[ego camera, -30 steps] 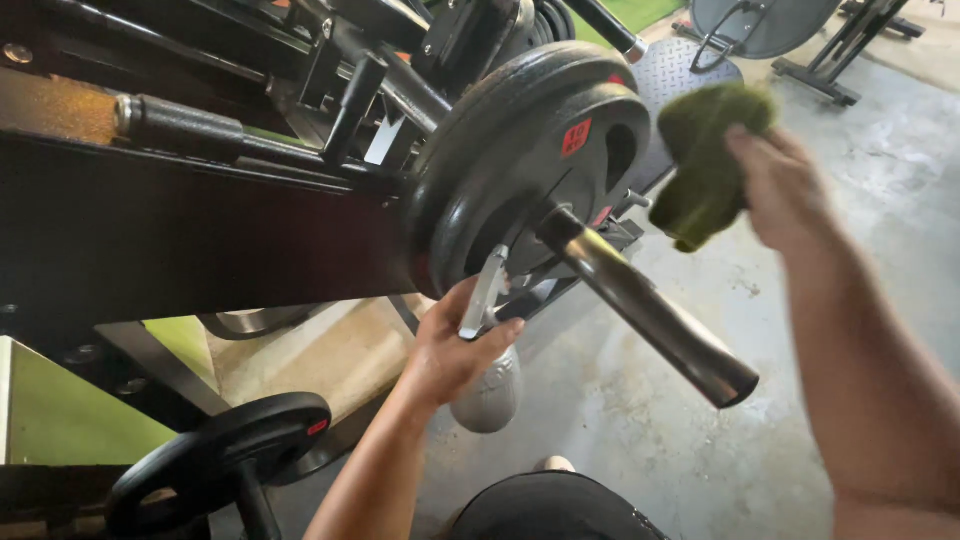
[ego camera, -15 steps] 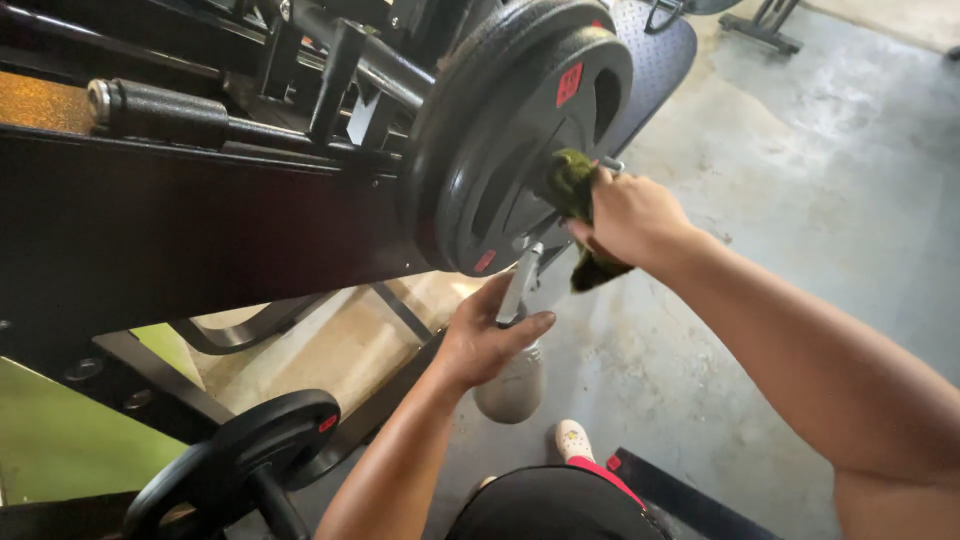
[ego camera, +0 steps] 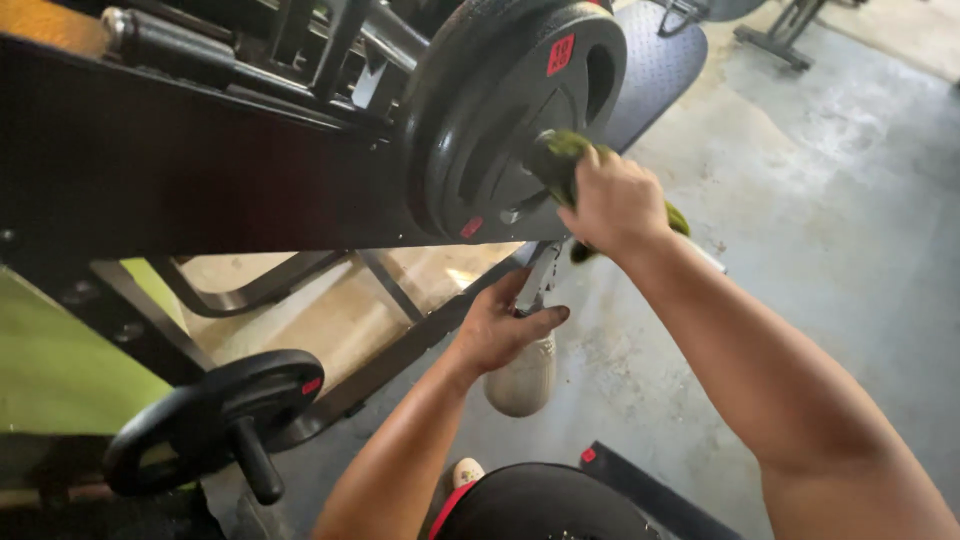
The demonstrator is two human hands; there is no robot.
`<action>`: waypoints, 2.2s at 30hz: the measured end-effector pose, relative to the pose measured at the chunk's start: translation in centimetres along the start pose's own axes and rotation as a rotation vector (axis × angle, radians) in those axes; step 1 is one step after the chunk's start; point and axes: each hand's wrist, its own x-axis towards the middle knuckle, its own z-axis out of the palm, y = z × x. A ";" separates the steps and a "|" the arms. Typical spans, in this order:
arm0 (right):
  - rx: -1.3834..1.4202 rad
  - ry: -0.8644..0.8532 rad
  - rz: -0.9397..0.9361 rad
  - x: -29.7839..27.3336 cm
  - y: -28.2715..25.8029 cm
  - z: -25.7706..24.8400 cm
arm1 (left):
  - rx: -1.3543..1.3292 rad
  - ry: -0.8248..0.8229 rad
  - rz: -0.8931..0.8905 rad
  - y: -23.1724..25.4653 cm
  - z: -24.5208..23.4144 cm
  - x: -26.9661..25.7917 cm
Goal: Cleaning various gym machines and weight plates with a spray bottle and a cloth.
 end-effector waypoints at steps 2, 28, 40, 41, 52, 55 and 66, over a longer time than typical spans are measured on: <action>0.077 -0.112 0.037 -2.1 1.4 -2.5 | -0.010 0.017 0.002 -1.1 0.9 0.2; 0.445 -1.020 0.026 -20.9 2.5 21.3 | 0.100 0.509 -0.003 0.0 -10.2 -11.0; 2.287 -0.281 0.566 2.3 -28.9 12.0 | 0.113 0.475 0.011 3.0 -26.9 -10.4; 2.314 -0.011 0.435 4.1 -31.2 10.3 | 0.109 0.474 0.012 3.7 -28.0 -10.6; 0.913 0.734 -0.103 13.8 -40.5 16.5 | 0.176 0.478 0.047 3.6 -37.1 -11.5; 1.035 0.699 0.019 14.5 -39.4 21.4 | 0.161 0.466 -0.017 2.4 -36.9 -9.9; 1.223 0.342 0.159 7.6 -37.1 36.8 | 0.346 0.384 0.007 1.0 -32.4 -0.7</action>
